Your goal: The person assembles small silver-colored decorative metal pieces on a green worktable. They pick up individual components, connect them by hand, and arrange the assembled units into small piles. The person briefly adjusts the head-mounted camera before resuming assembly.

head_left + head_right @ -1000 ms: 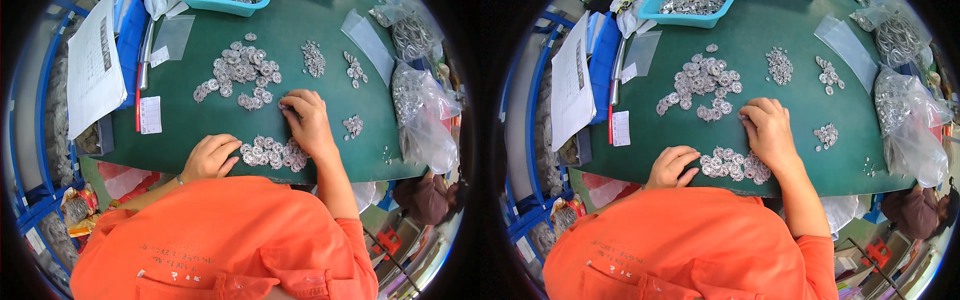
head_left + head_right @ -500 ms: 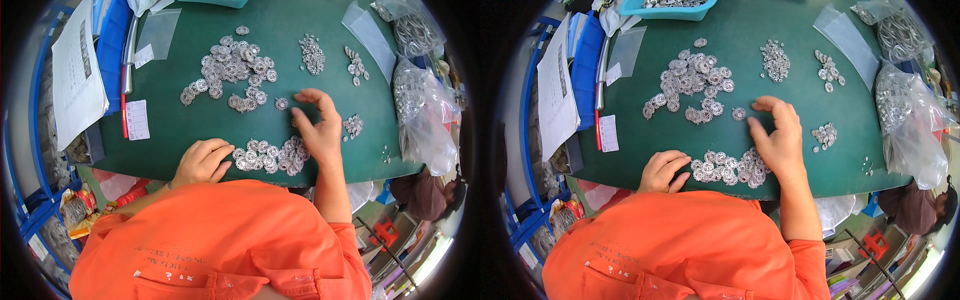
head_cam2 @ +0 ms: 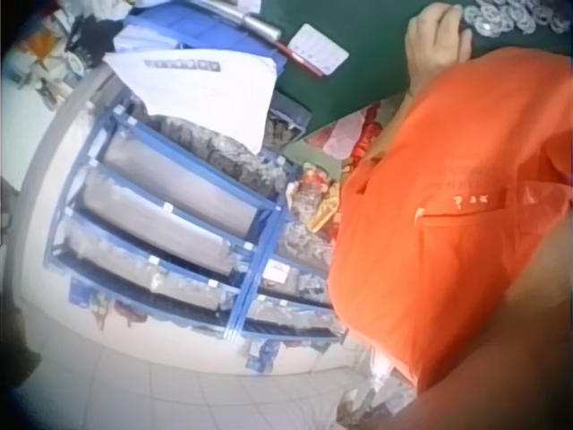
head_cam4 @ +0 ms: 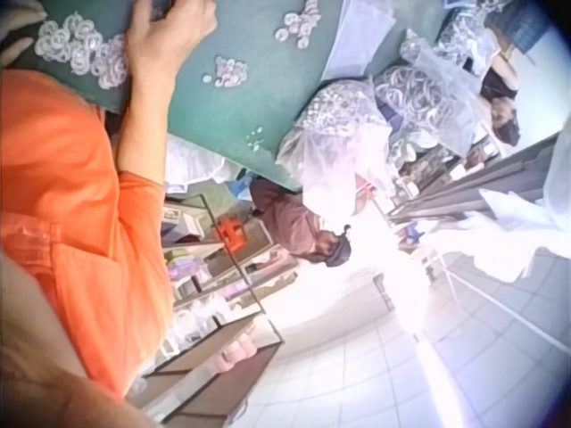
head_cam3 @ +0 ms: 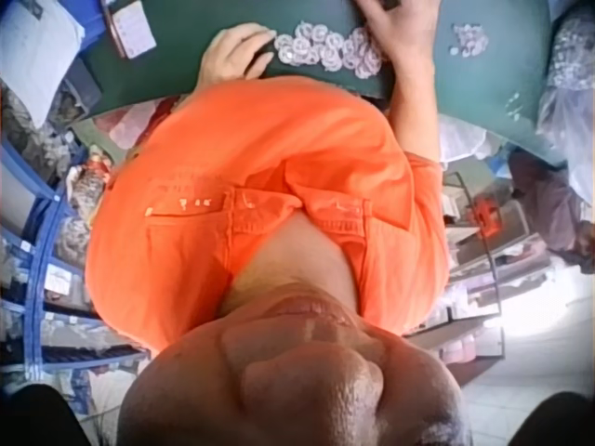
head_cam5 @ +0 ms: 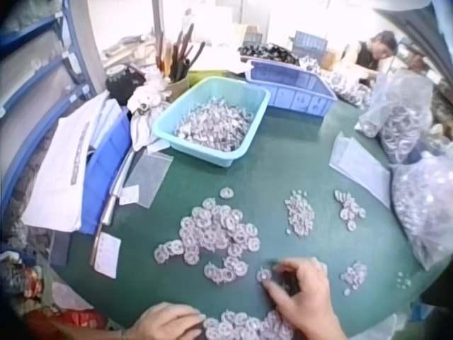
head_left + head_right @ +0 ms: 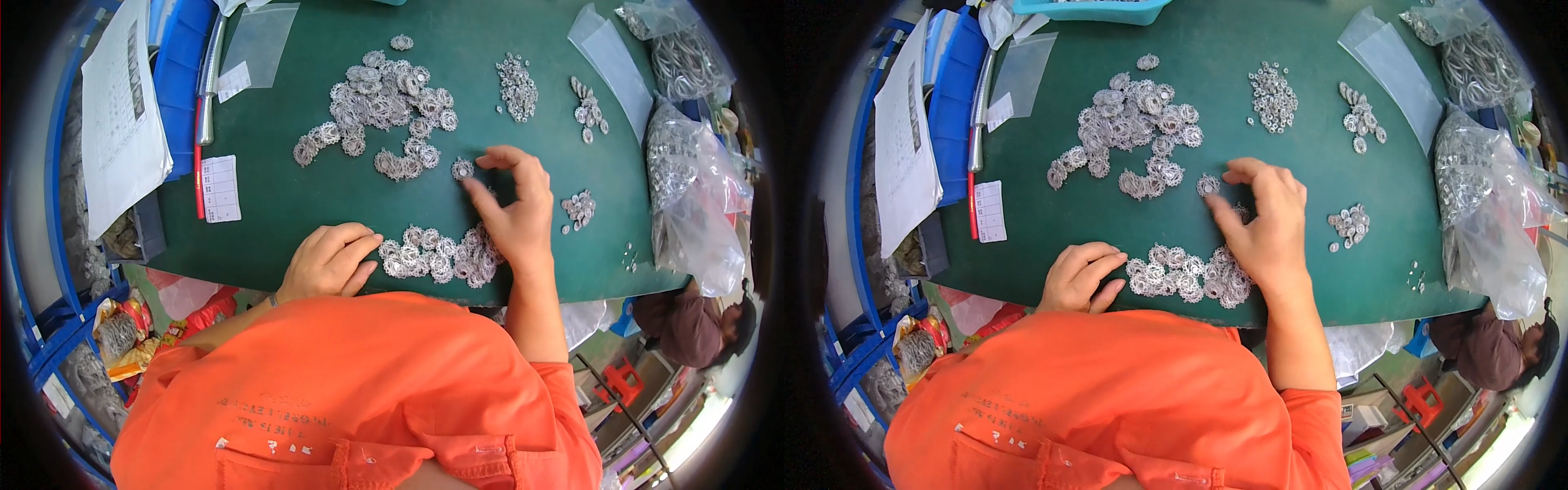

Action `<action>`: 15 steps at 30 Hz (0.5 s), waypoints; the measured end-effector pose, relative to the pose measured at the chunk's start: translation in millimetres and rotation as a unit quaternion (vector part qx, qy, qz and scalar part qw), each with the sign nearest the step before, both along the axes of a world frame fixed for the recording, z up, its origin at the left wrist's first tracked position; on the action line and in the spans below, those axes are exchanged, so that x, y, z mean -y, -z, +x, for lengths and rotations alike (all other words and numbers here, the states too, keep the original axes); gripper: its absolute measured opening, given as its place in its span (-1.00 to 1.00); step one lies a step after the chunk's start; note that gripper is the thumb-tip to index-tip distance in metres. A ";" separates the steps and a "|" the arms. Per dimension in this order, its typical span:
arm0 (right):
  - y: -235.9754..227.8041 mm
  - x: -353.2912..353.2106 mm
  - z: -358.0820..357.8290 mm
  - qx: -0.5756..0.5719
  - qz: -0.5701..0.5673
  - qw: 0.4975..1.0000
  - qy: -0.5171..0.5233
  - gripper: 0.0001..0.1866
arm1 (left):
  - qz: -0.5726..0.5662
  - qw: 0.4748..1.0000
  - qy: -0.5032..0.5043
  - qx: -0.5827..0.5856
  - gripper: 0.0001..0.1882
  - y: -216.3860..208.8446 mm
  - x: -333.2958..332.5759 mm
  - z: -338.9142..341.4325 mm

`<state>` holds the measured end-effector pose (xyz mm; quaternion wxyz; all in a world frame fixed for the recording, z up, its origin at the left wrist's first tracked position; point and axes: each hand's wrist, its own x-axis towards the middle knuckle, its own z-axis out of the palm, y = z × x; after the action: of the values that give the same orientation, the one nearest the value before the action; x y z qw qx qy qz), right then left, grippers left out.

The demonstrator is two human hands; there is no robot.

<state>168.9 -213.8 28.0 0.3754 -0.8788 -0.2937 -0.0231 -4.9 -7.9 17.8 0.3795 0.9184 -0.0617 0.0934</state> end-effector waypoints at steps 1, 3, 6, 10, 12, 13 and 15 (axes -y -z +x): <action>3.4 4.0 2.7 -0.021 0.027 0.999 0.015 -0.63 | -0.003 1.000 0.001 0.000 -0.62 0.0 -0.2 -0.2; 9.7 14.3 8.3 -0.051 0.063 0.995 0.055 -0.72 | -0.009 1.000 0.003 -0.001 -0.62 -0.2 -0.6 -0.5; 3.6 18.9 10.2 -0.089 0.092 0.989 0.071 -0.73 | -0.004 1.000 0.002 0.003 -0.62 -0.9 0.0 0.1; 2.0 18.1 7.7 -0.103 0.097 0.987 0.077 -0.72 | -0.013 1.000 -0.002 -0.002 -0.57 1.0 0.3 -0.6; 0.1 16.1 6.6 -0.103 0.096 0.988 0.066 -0.72 | -0.015 1.000 -0.002 0.001 -0.57 1.2 0.1 -0.4; 0.3 15.1 6.3 -0.104 0.099 0.988 0.062 -0.72 | -0.016 1.000 -0.002 0.001 -0.57 1.2 0.0 -0.4; 1.2 13.3 5.5 -0.107 0.105 0.987 0.056 -0.72 | -0.016 1.000 0.000 0.001 -0.58 1.3 0.0 -0.3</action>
<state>174.4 -227.2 26.8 0.4925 -0.8471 -0.1987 0.0194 -5.2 -8.0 16.5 0.3945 0.9119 -0.0603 0.0956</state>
